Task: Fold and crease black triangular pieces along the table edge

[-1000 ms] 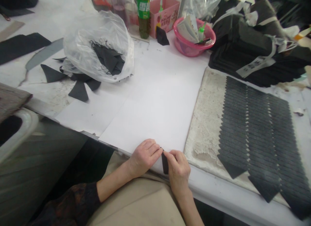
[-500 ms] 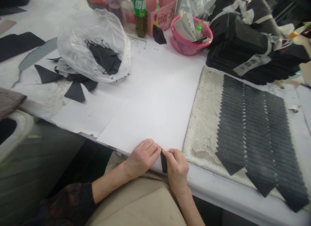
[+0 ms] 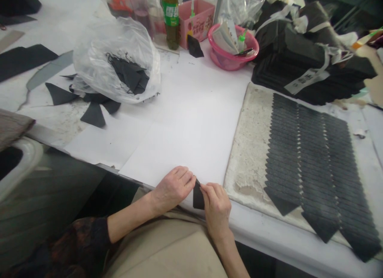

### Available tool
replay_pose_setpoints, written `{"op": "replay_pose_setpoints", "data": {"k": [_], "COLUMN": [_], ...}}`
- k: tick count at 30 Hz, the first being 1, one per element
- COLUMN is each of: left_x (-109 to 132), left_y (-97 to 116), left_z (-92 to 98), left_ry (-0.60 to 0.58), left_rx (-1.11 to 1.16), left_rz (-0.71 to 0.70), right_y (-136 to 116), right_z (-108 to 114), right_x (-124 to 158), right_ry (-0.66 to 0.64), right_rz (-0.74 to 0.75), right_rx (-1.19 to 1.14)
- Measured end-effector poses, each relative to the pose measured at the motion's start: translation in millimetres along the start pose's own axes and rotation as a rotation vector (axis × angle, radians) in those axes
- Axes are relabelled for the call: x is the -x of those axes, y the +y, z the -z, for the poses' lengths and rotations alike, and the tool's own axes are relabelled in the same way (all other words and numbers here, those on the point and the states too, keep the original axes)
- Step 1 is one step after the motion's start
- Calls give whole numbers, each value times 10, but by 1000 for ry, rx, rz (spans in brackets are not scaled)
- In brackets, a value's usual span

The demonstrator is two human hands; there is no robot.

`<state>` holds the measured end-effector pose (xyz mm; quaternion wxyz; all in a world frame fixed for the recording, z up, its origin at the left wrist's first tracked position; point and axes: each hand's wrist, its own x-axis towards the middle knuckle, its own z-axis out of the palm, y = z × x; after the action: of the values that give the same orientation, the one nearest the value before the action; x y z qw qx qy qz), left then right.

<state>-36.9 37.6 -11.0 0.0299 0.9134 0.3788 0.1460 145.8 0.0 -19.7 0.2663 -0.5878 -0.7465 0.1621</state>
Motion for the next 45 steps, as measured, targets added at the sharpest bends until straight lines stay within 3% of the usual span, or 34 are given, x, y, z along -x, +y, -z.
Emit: {"op": "replay_pose_setpoints", "data": {"k": [12,19,25,28,45], "left_x": [13,56,67,33,97], "left_y": [-17,-107,-260,-279,-204], "left_z": [53,81,136,127,74], "left_ry": [-41,-58,-87,-89,-157], "left_rx": [-60,-52,-97,-101,-51], "left_rz": [-215,-223,-176,-216,-130], "right_y": [38,12,-61,-72,92], "right_z": [2,-44,-176,-208,60], "right_x": [133,111,-91,-162,83], "right_ry": [-38,-9,27,36,18], "right_rz": [39,59,76,85,78], "right_rx": [31,44,81,94,-5]}}
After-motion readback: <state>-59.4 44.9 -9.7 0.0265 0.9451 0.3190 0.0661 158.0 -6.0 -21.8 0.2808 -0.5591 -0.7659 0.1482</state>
